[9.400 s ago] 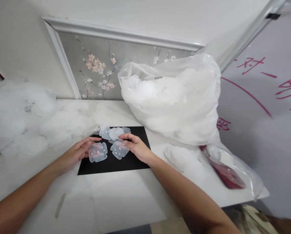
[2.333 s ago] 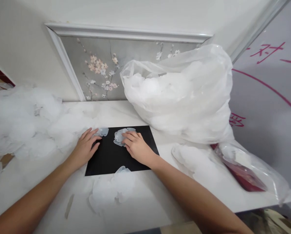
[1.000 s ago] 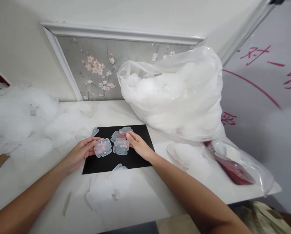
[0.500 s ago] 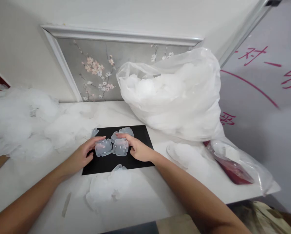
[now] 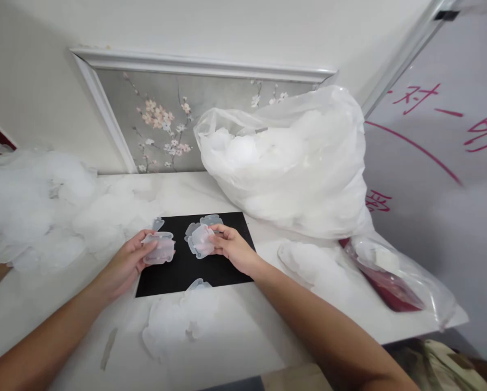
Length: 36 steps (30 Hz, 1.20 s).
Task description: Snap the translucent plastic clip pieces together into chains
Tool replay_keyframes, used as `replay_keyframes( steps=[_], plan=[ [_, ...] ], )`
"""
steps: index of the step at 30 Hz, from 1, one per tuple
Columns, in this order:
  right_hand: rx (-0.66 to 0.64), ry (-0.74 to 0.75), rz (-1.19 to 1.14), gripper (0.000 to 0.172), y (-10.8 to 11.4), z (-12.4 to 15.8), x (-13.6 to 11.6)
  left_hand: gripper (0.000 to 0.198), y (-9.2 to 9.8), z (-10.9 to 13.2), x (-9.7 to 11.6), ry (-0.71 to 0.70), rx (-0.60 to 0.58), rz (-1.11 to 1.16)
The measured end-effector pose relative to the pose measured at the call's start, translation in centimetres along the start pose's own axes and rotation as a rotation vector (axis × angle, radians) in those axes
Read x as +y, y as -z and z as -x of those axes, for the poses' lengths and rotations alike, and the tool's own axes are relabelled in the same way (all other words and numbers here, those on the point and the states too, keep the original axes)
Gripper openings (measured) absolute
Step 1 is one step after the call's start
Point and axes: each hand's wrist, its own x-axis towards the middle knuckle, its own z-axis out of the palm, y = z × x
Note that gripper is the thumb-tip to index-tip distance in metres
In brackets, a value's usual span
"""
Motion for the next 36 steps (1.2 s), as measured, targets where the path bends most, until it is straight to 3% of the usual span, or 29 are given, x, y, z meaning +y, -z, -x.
replay_keyframes(
  steps=[3,9,19,36],
  plan=[
    [0.001,-0.047,-0.105,0.034,0.19,-0.15,-0.06,0.036,-0.27,-0.04,0.25,0.110,-0.026,0.081],
    [-0.006,-0.078,-0.176,0.040,0.48,-0.32,0.22,0.044,-0.57,0.09,0.80,0.177,-0.078,0.210],
    [-0.009,-0.093,-0.200,0.038,0.71,-0.32,0.29,0.045,-0.35,0.13,0.58,0.185,-0.157,0.320],
    [-0.010,-0.113,-0.145,0.041,0.68,0.07,0.26,0.050,-0.64,0.45,0.59,0.169,-0.221,0.304]
  ],
)
